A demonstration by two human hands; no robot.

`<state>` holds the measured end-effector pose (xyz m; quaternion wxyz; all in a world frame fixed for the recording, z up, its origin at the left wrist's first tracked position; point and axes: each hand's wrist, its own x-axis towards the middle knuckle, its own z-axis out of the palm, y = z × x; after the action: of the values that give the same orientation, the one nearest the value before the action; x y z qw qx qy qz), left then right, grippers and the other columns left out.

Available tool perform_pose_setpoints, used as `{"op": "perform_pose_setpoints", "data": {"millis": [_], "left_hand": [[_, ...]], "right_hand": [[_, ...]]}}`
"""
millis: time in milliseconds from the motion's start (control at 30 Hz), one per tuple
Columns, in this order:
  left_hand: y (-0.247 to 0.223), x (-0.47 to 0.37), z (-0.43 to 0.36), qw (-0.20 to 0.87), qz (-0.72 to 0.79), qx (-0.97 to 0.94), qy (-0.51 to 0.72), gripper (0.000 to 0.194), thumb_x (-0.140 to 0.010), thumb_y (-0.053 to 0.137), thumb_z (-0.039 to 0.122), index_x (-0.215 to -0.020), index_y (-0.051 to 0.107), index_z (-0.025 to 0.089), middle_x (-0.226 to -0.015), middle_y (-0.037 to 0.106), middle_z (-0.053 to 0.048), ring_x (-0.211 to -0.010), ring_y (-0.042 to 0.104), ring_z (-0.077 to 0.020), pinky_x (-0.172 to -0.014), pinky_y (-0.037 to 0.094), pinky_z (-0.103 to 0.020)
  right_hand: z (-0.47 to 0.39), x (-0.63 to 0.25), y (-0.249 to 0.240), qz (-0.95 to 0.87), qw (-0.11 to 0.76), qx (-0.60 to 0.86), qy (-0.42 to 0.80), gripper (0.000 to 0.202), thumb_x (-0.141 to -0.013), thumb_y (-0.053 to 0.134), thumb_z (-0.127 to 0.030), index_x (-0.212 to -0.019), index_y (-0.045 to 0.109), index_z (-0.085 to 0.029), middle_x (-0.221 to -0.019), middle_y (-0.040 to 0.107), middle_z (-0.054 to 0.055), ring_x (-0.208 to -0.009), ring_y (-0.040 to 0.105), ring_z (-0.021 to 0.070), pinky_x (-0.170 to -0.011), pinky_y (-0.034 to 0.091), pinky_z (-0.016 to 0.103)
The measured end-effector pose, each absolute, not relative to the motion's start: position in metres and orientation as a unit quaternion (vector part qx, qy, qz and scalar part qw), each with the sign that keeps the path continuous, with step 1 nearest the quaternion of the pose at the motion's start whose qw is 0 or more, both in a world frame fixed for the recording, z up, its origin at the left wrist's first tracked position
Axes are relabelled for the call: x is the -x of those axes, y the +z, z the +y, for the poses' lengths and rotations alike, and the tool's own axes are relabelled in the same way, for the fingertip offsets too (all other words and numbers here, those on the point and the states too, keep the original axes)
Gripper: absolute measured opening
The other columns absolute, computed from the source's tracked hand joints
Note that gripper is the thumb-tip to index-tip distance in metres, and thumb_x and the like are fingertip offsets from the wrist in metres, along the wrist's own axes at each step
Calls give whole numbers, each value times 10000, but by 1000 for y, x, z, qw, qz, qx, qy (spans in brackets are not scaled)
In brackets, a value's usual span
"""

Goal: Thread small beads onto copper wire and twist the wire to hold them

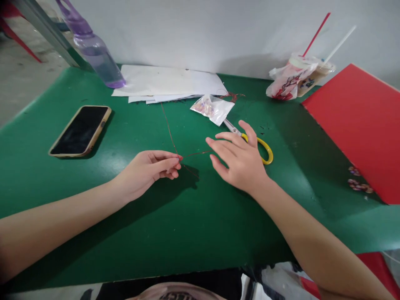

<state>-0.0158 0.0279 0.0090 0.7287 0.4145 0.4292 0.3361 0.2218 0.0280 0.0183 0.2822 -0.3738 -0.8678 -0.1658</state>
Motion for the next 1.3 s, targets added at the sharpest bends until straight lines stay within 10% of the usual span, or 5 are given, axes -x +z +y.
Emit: {"op": "perform_pose_setpoints", "data": {"millis": [100,333,1300], "left_hand": [[8,9,24,749,415,-404,322,191,-744,674,250,-872,652,110,-756,657,-27,-620,620,-89,-598,501,-203],[7,1,15,804,349,-393,278,185,-786,631,264,-899,662,121,-806,667,-34,-643,647,-104,-630,513,-210],[7,-2,-7,555,407,-616,382,162,-769,586,171,-928,615,164,-794,664,-22,-654,644,-127,-665,537,-247]], "right_hand": [[8,-202,22,-862,255,383,-212,367,-807,570,-168,-1171,520,-156,-1006,675,42,-1037,569,224,-1079,128,558],[-6,-198,10,-897,287,300,-151,277,-756,625,-90,-1026,572,-115,-962,673,62,-848,594,156,-798,488,334],[-10,-193,7,-892,291,319,-133,159,-792,606,-185,-946,580,-156,-812,667,21,-687,574,121,-635,427,290]]}}
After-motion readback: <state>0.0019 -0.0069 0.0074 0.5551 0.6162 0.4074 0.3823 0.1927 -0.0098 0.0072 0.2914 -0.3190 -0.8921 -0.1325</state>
